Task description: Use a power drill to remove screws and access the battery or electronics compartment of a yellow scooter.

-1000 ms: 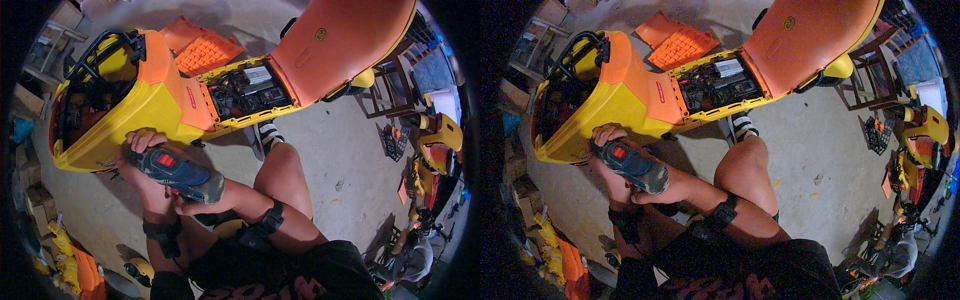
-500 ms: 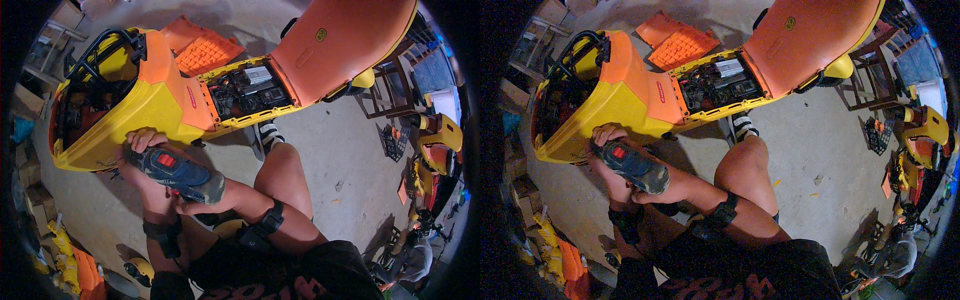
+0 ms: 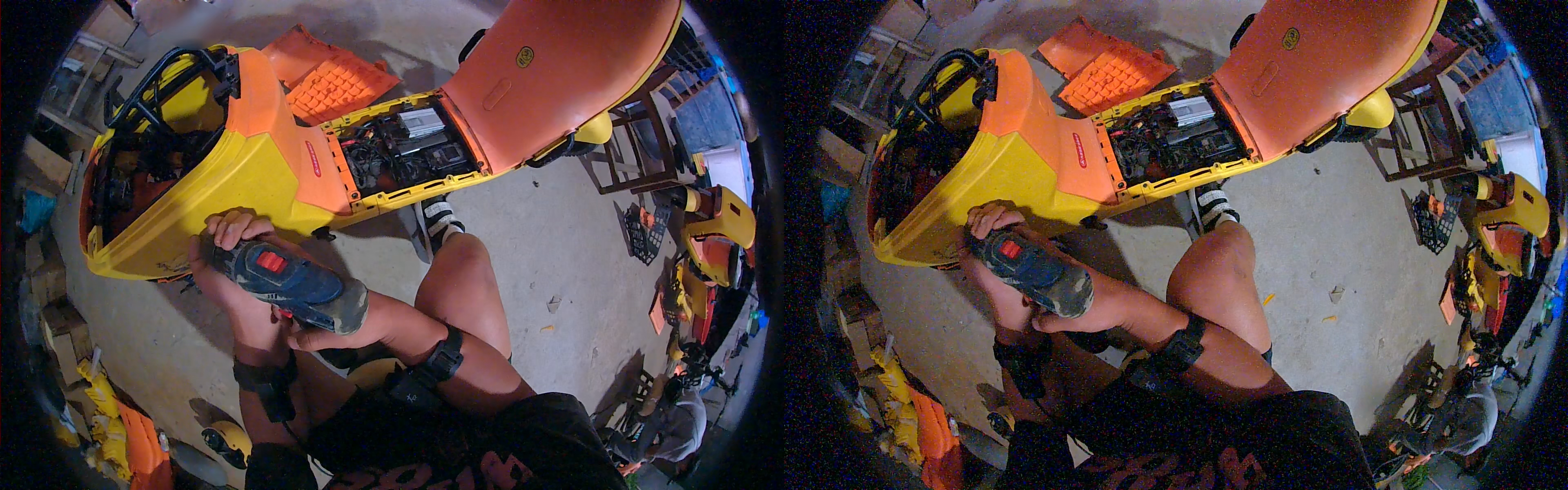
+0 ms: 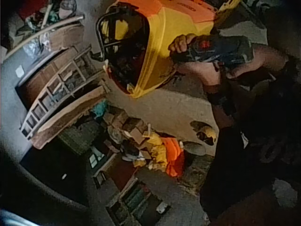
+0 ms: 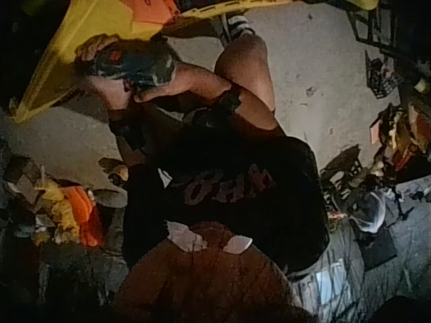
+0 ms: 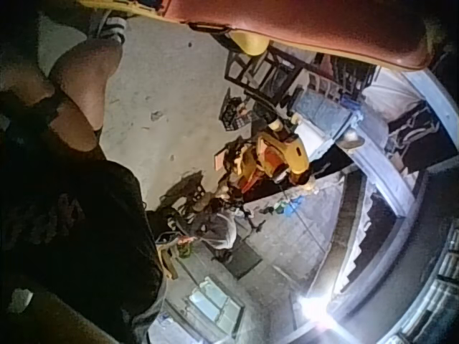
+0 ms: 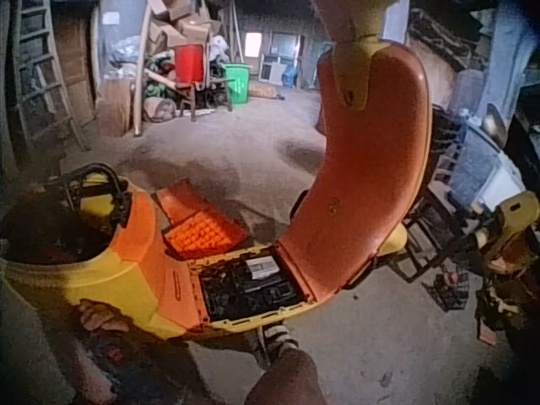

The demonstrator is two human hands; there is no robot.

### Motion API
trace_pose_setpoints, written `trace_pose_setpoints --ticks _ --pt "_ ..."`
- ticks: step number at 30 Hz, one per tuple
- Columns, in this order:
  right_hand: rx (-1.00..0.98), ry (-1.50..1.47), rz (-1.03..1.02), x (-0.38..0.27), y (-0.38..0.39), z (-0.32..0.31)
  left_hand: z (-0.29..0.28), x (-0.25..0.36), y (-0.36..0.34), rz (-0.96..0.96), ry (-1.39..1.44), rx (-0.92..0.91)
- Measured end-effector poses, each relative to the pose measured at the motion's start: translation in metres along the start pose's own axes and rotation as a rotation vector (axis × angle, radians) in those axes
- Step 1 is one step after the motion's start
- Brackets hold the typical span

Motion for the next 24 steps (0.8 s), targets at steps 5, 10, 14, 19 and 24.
trace_pose_setpoints --ticks 5,10,14,19,24 --pt "0.008 -0.003 -0.022 0.002 0.002 -0.001 0.014 -0.013 0.000 -0.052 0.070 -0.108" --pt "0.006 -0.014 0.027 0.004 0.002 -0.001 0.024 -0.017 0.001 -0.090 0.093 -0.181" --pt "-0.023 0.113 -0.039 0.003 0.000 0.000 0.024 -0.015 0.000 -0.099 0.100 -0.179" --pt "0.013 0.108 -0.099 0.004 0.001 -0.002 0.017 -0.014 -0.001 -0.083 0.133 -0.178" --pt "0.016 0.050 -0.123 0.005 0.000 -0.002 0.020 -0.014 0.000 -0.092 0.117 -0.163"
Point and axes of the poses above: each hand's wrist, its own y-axis away from the middle knuckle, its own z-axis out of the palm, x = y × z, the point moved 9 cm from there along -y, towards the middle knuckle, and after that the axes turned 13 degrees about -x, right-handed, at the moved point
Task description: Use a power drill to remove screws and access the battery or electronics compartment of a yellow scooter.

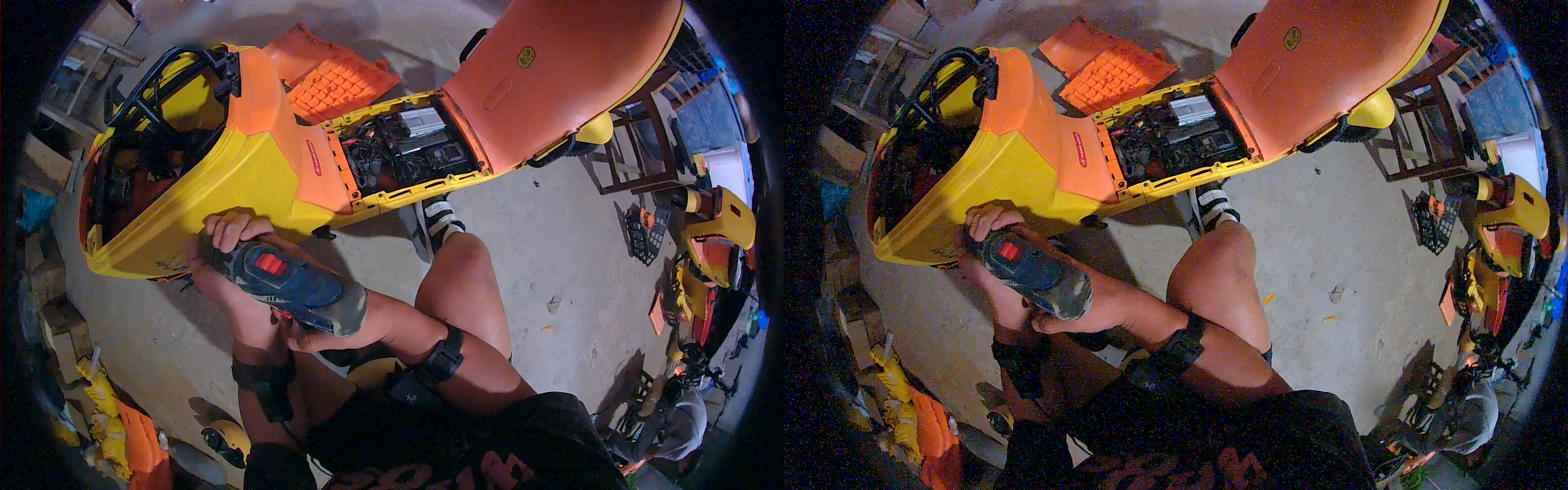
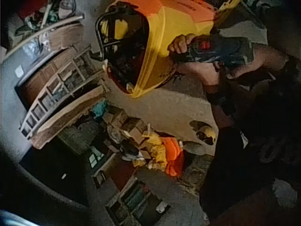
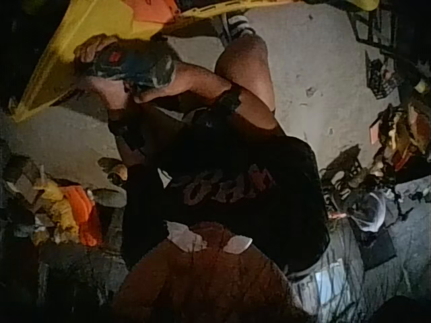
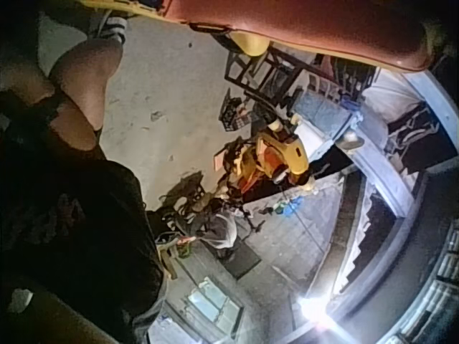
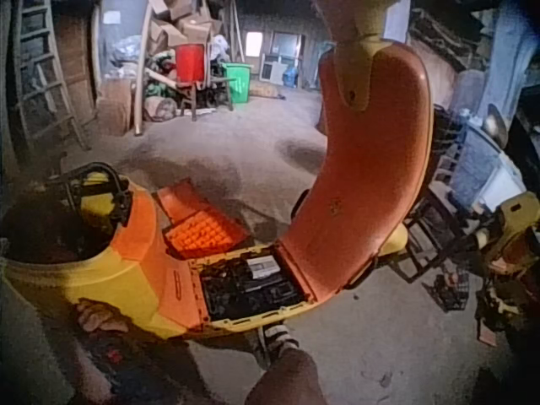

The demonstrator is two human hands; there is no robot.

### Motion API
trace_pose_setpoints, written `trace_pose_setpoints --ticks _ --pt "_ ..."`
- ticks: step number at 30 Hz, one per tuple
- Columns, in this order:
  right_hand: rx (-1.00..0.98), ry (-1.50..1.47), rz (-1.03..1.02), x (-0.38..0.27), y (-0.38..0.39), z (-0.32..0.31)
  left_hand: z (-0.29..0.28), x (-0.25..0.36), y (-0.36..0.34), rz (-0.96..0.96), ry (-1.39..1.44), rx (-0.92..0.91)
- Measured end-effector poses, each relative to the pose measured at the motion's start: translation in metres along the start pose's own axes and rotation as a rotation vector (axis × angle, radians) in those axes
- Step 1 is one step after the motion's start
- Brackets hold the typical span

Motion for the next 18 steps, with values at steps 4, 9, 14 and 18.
trace_pose_setpoints --ticks 4,9,14,18 --pt "0.010 0.012 -0.034 -0.0067 -0.0009 -0.0012 -0.0019 0.0012 0.0002 -0.006 0.019 0.004" --pt "-0.003 0.094 -0.037 -0.0033 -0.0019 0.0007 0.0015 0.0012 0.0001 -0.006 0.018 0.016" --pt "0.020 -0.027 -0.008 -0.0035 0.0007 -0.0014 -0.0008 -0.0032 0.0012 -0.012 0.042 0.015" --pt "-0.029 0.026 -0.007 -0.0095 -0.0029 0.0018 0.0025 0.0002 0.0001 -0.015 0.024 -0.004"
Point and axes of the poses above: each hand's wrist, its own y-axis away from the middle knuckle, its own z-axis out of the palm, x = y × z, the point moved 9 cm from there along -y, towards the middle knuckle, and after that the axes turned 13 degrees about -x, right-handed, at the moved point
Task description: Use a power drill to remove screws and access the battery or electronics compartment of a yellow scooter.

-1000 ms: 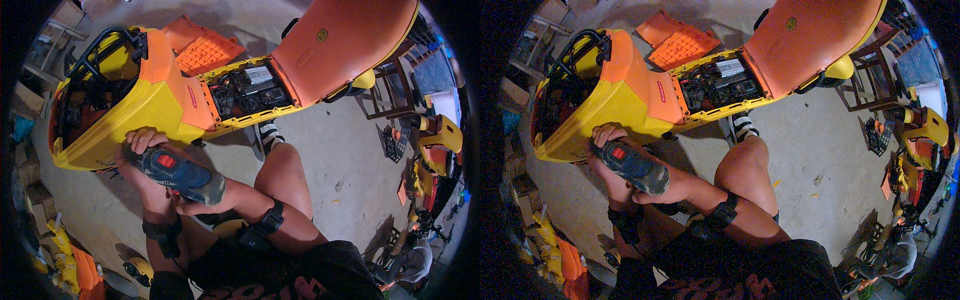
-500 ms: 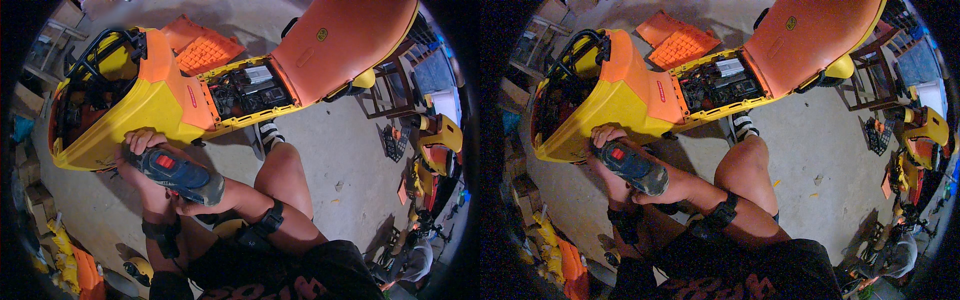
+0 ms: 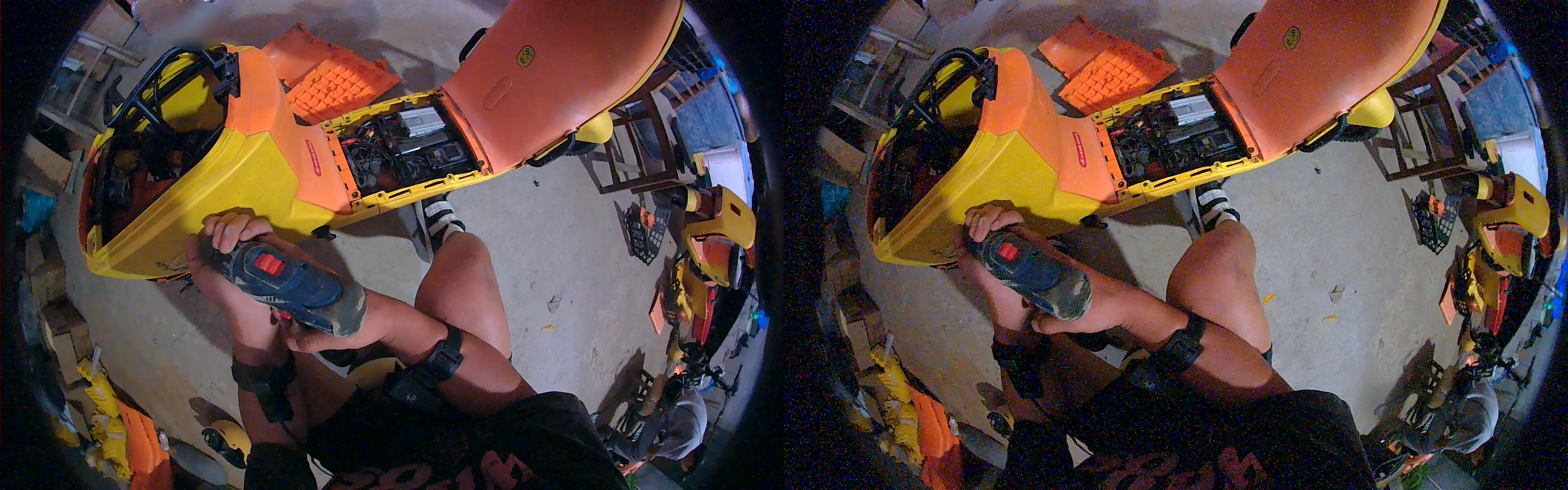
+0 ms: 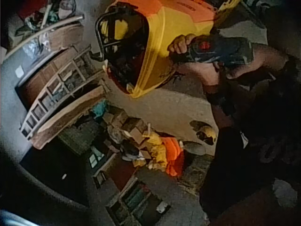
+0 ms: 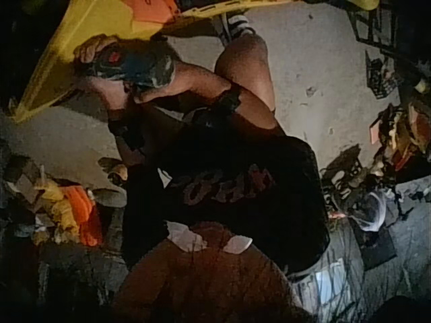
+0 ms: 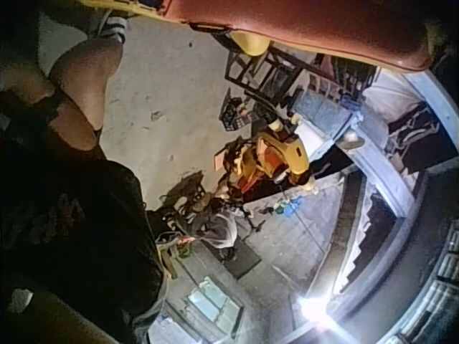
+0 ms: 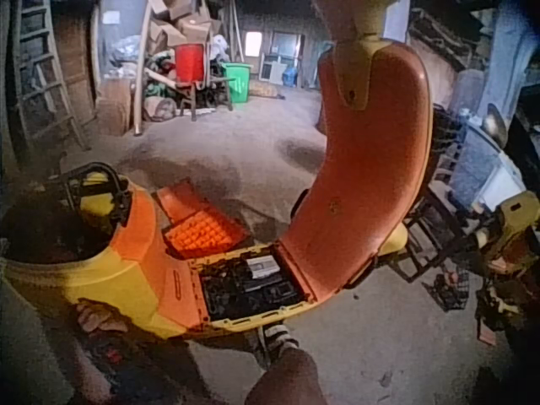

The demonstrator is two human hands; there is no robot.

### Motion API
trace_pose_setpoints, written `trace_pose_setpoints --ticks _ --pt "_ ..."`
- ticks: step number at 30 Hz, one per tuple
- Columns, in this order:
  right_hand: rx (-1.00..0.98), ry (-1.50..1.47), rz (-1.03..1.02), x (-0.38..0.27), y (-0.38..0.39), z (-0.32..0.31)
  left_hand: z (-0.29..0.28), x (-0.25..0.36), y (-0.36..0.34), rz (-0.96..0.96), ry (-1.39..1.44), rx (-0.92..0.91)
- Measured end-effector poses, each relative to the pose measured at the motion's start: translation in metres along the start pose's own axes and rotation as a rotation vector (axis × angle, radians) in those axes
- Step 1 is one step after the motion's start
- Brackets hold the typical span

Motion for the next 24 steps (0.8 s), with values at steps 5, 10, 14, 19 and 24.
trace_pose_setpoints --ticks 5,10,14,19,24 --pt "0.013 -0.016 -0.002 0.007 0.001 0.000 -0.002 0.001 0.000 0.005 -0.008 0.009" --pt "0.022 -0.066 0.035 0.002 0.003 -0.001 -0.003 0.000 0.000 0.017 -0.044 0.008" --pt "-0.028 -0.010 0.112 0.007 0.003 0.002 -0.002 0.005 0.000 0.024 -0.141 0.003" --pt "-0.019 0.059 0.029 0.010 0.003 0.002 -0.003 0.003 -0.001 0.018 -0.058 0.005" --pt "-0.008 0.001 0.010 0.004 0.000 0.001 -0.025 0.023 0.004 0.070 -0.097 0.105"
Point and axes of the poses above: each hand's wrist, its own y-axis away from the middle knuckle, its own z-axis out of the palm, x = y × z, the point moved 9 cm from there along -y, towards the middle knuckle, and after that the axes turned 13 degrees about -x, right-handed, at the moved point
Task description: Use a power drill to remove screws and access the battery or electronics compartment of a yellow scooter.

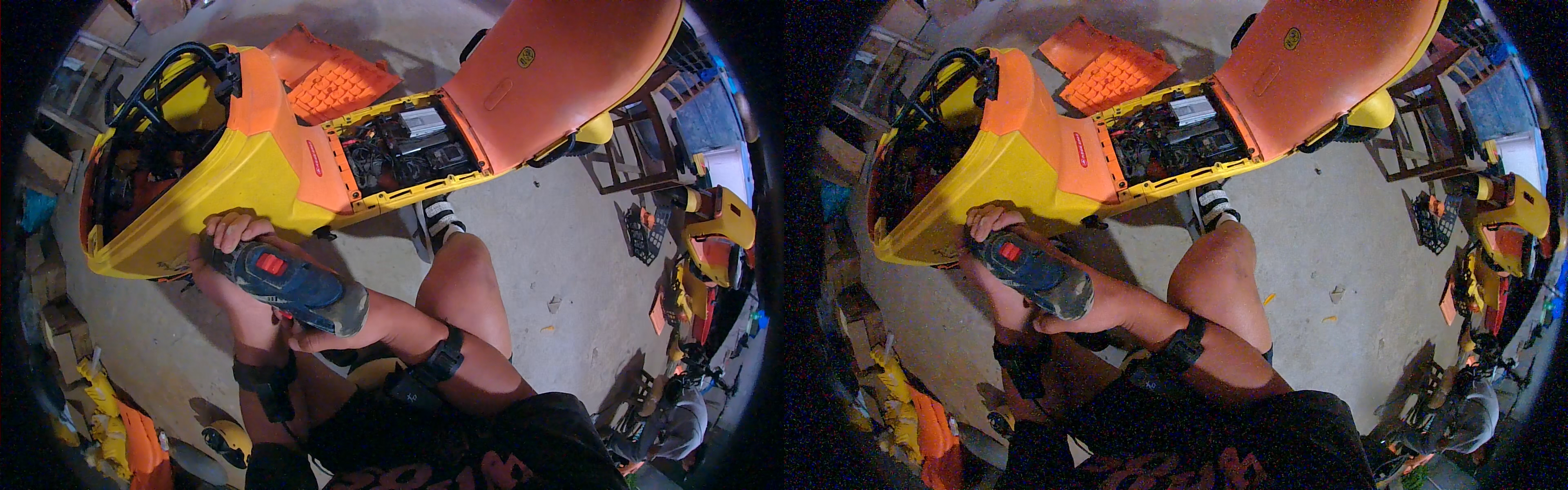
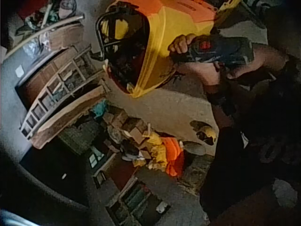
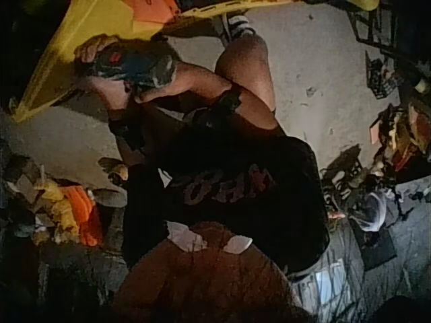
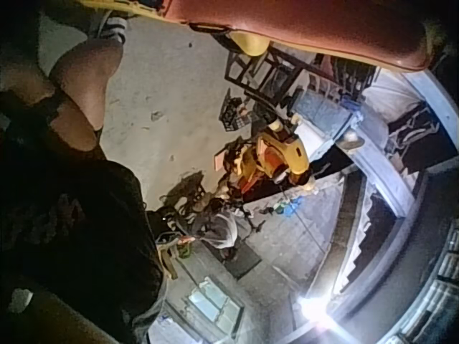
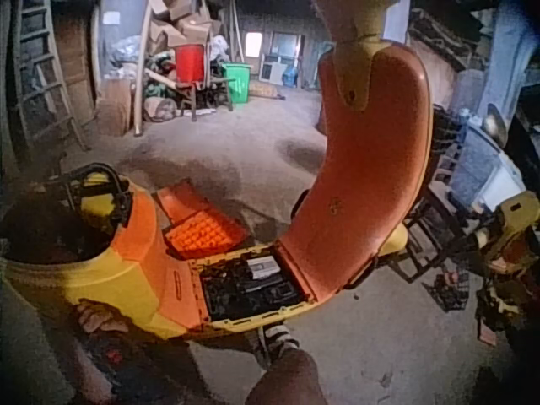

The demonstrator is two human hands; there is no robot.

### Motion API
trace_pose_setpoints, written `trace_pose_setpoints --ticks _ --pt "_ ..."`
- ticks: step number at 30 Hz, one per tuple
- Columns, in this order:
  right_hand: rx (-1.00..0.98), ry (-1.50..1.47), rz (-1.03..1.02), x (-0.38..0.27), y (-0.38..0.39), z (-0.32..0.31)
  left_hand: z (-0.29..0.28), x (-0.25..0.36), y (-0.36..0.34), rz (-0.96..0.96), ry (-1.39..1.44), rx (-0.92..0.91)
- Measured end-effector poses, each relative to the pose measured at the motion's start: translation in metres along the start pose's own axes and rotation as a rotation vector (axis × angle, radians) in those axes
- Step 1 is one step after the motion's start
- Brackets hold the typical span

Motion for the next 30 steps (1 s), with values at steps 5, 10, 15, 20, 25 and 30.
trace_pose_setpoints --ticks 5,10,15,20,25,30 --pt "0.020 0.031 -0.013 0.001 0.003 -0.003 0.025 -0.021 0.001 -0.055 0.088 -0.111" --pt "0.005 -0.019 0.063 0.001 0.002 0.000 0.026 -0.018 0.000 -0.059 0.061 -0.131" --pt "0.006 -0.019 0.071 0.004 0.002 0.000 0.024 -0.017 0.000 -0.063 0.075 -0.133" --pt "0.012 -0.011 0.042 0.003 0.003 -0.002 0.024 -0.019 0.000 -0.059 0.066 -0.138" --pt "0.033 -0.062 -0.022 -0.003 0.001 -0.002 0.027 -0.019 0.001 -0.065 0.092 -0.136" --pt "0.059 -0.077 0.002 -0.005 0.001 -0.003 0.024 -0.015 0.000 -0.056 0.058 -0.148"
Point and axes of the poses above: each hand's wrist, its own y-axis away from the middle knuckle, its own z-axis out of the palm, x = y × z, the point moved 9 cm from there along -y, towards the middle knuckle, and after that the axes turned 13 degrees about -x, right-handed, at the moved point
